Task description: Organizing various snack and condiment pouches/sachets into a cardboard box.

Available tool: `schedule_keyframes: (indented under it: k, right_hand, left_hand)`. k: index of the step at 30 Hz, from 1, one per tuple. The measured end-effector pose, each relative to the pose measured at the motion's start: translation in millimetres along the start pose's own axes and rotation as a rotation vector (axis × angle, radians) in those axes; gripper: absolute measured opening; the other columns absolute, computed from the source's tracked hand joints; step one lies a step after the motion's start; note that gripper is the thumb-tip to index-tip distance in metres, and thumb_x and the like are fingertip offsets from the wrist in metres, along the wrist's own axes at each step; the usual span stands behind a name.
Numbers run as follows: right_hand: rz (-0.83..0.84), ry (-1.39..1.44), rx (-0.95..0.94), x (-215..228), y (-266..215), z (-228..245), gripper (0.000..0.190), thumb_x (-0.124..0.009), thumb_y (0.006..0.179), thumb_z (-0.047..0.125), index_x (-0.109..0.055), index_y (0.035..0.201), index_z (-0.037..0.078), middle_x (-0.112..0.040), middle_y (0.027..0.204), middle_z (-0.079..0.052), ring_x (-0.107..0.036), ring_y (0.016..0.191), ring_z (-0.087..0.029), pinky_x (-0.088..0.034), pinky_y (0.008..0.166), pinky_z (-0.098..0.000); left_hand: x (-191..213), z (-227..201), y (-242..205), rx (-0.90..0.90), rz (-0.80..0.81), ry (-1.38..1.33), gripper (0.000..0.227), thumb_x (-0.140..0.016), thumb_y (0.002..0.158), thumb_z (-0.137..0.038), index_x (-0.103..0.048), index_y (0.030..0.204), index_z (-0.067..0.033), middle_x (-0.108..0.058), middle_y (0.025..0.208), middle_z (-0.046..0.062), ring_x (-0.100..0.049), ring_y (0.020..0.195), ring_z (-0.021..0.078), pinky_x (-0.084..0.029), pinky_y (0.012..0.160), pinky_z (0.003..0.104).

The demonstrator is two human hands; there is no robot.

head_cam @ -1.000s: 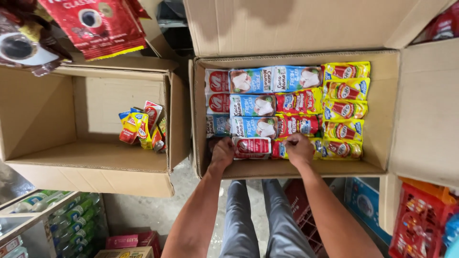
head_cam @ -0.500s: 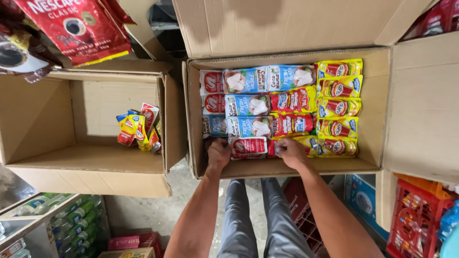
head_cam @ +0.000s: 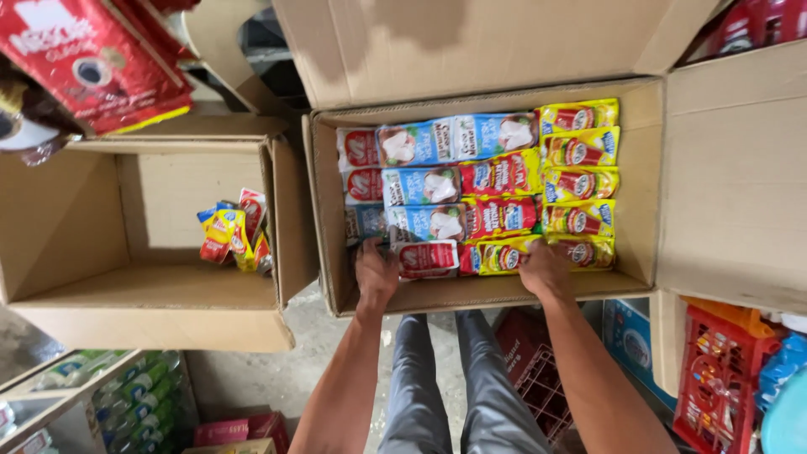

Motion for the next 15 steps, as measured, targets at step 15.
schedule_keyframes:
  k: [15]
  right_hand:
    - [0.189, 0.018, 0.273, -45.0, 57.6, -44.3, 0.032, -0.058, 0.100, 0.020, -0.073, 0.129, 0.021, -0.067, 0.134, -0.014, -0.067, 0.117, -0.032, -0.052, 0.101, -0.0374]
  left_hand:
    - [-173.0, -101.8, -101.2, -0.582, 0.095, 0.081, 0.048, -0.061, 0.085, -0.013, -0.060, 0.130, 0.0046, -0.061, 0.084, 0.028, -0.063, 0.075, 0.0464, -0.054, 0.069, 0.055]
Point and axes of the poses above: each hand's wrist, its own y-axis towards the middle knuckle, its own x-axis out of the back of the hand, z = x × y, the point moved 10 cm from there along y, towards the middle knuckle
